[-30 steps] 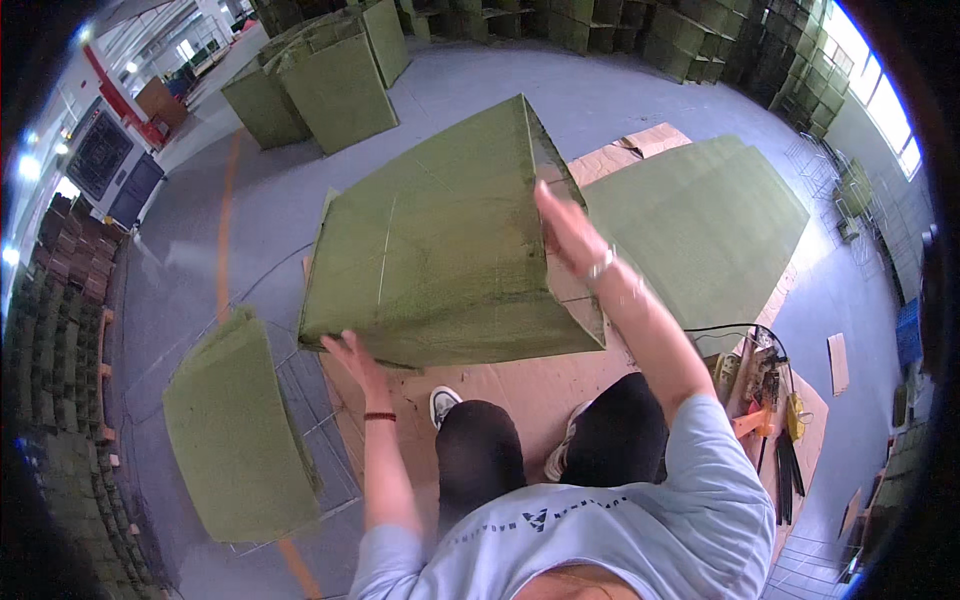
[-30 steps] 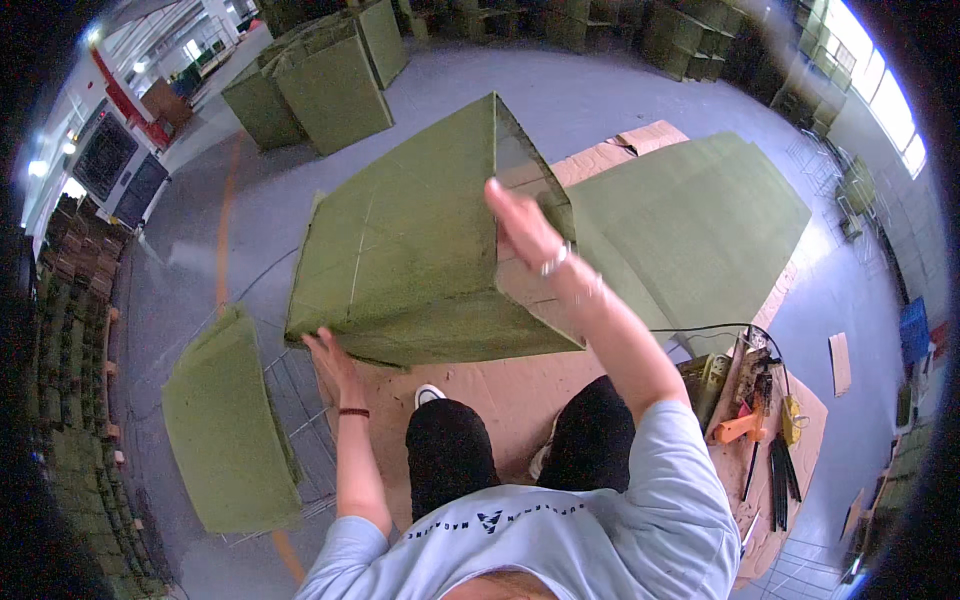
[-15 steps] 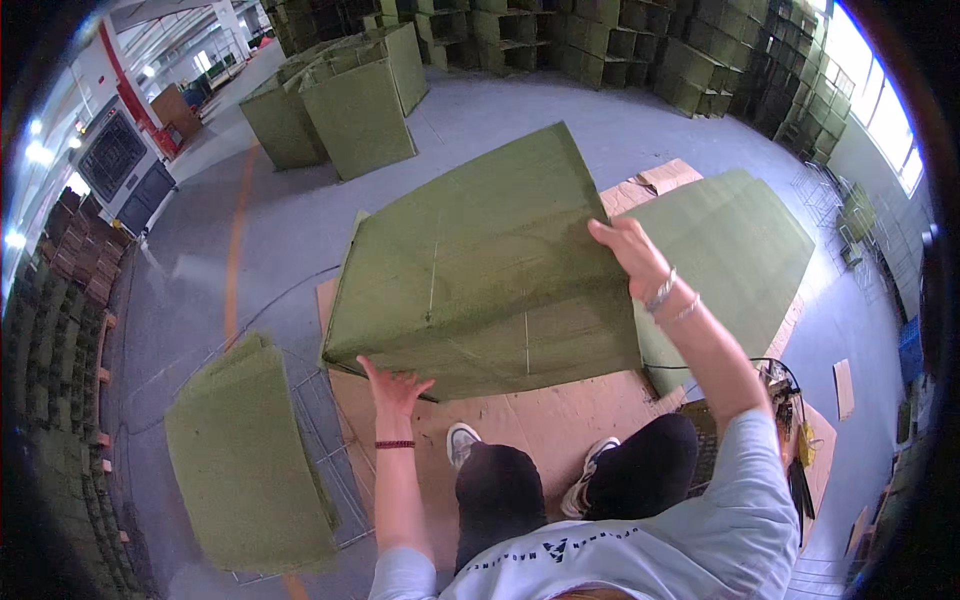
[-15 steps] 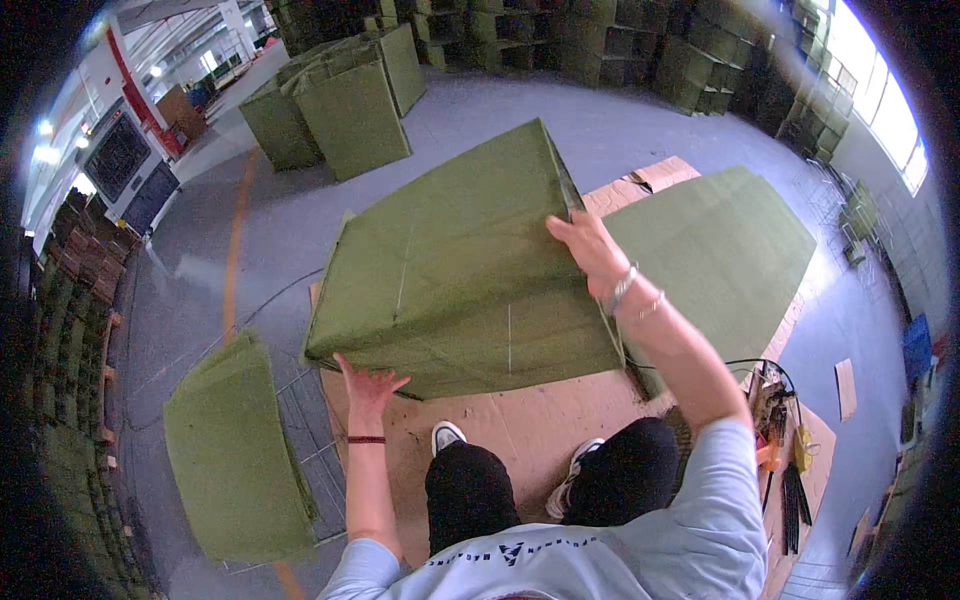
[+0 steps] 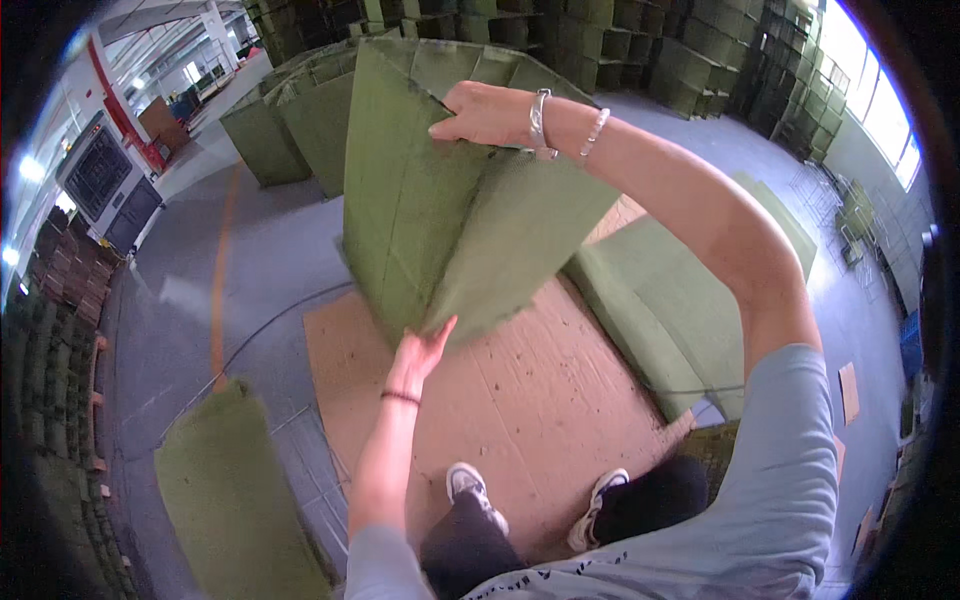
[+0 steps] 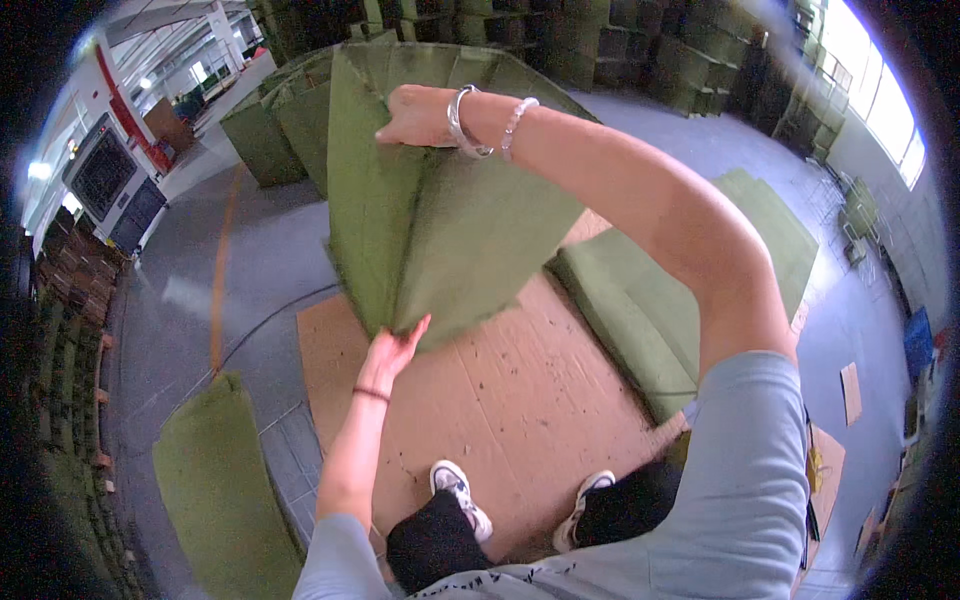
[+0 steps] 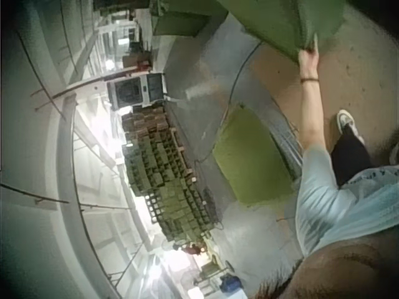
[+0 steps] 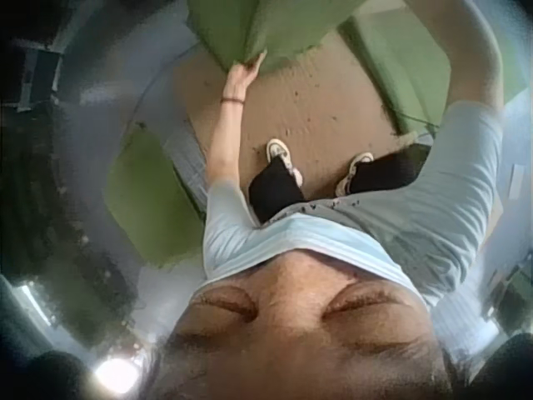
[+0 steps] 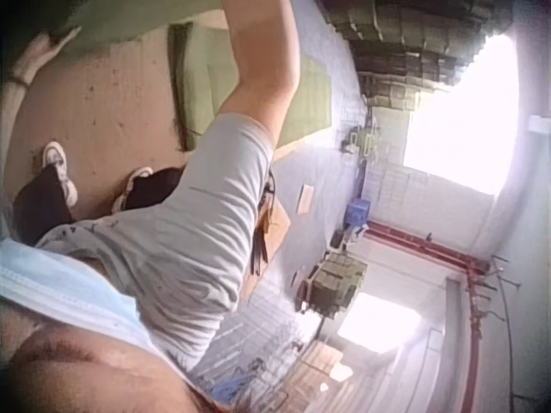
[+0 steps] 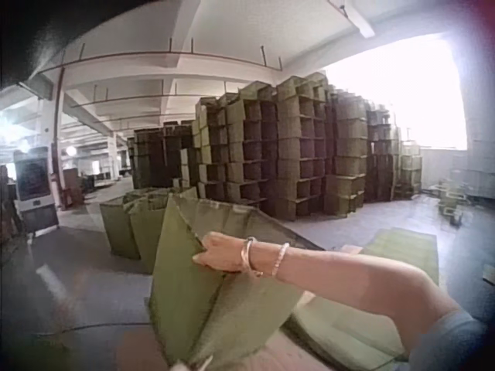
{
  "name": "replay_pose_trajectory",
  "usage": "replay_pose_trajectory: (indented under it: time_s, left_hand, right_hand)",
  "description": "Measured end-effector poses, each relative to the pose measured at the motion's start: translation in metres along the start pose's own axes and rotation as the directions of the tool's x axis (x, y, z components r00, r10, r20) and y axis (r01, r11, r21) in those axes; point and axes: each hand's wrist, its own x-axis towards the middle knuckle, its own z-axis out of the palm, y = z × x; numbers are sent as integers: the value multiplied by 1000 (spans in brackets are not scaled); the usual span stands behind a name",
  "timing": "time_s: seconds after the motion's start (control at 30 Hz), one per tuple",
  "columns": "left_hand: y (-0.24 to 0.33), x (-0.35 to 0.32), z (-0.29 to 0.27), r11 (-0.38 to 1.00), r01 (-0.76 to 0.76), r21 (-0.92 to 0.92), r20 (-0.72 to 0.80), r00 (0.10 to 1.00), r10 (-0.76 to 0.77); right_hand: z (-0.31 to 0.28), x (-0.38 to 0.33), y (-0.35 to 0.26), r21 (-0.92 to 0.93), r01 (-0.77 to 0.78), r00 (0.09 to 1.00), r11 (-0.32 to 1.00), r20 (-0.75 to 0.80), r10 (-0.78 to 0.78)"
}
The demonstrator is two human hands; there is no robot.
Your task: Applying glue to green fabric sheets and attaching them to a metal wire frame to create a box-like product.
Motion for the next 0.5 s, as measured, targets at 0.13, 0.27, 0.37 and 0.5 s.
replay_pose_trajectory:
  time_s: [0.13, 0.27, 0.37, 0.5]
  left_hand:
    - [-4, 134, 89, 989, -92, 120, 68, 994, 84]
    - [-26, 179, 121, 881, -52, 469, 205, 978, -51]
    - [-14, 152, 98, 754, -110, 648, 229, 972, -55]
    - [39, 88, 61, 465, -136, 875, 106, 990, 92]
  right_hand:
    - [33, 77, 73, -431, 97, 971, 897, -159, -181]
    - [120, 127, 141, -571, 72, 997, 818, 13, -79]
    - [180, 130, 165, -166, -140, 990, 976, -6, 141]
    - [211, 136, 168, -418, -74, 940, 905, -333, -77]
